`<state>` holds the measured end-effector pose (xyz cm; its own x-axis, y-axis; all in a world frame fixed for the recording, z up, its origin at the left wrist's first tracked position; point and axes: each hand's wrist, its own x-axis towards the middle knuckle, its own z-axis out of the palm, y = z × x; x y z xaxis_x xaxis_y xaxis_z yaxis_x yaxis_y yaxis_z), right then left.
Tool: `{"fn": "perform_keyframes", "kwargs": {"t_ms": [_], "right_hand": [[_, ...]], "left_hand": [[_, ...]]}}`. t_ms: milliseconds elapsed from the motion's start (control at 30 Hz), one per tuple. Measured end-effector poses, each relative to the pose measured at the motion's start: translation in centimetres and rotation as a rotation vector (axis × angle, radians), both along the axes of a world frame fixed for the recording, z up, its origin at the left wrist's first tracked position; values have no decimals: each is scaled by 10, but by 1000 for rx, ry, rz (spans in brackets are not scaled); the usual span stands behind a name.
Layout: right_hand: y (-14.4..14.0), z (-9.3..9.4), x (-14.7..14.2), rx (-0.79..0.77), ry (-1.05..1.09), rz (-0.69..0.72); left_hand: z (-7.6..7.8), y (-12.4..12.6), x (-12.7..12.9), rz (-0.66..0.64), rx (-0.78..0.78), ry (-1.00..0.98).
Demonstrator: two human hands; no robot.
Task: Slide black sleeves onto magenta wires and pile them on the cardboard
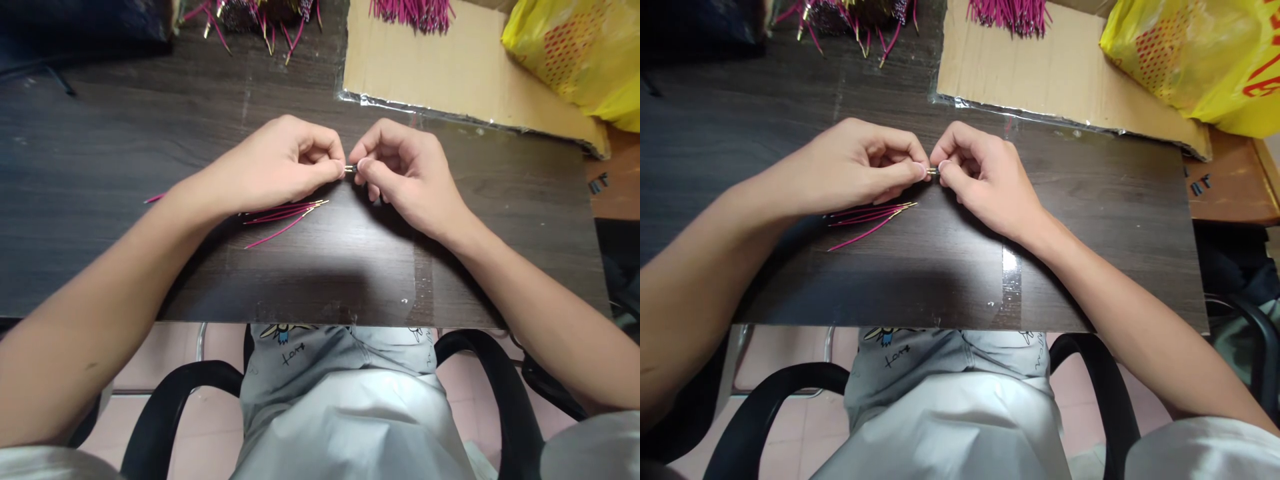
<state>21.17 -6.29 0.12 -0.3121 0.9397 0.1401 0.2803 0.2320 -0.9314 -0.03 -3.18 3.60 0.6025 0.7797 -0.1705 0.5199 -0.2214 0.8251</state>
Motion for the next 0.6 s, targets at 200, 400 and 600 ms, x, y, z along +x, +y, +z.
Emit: {"fn": "perform_keyframes", "kwargs": {"t_ms": [200,400,600], "right_hand": [[-2,2,0,-22,6,-9],[-2,2,0,-10,51,7],[-3,3,0,-25,50,-8]], "left_hand": [[1,0,-2,-42,-30,15],[-2,0,0,34,-54,-39],[-2,-1,1,48,-102,-79]]}}
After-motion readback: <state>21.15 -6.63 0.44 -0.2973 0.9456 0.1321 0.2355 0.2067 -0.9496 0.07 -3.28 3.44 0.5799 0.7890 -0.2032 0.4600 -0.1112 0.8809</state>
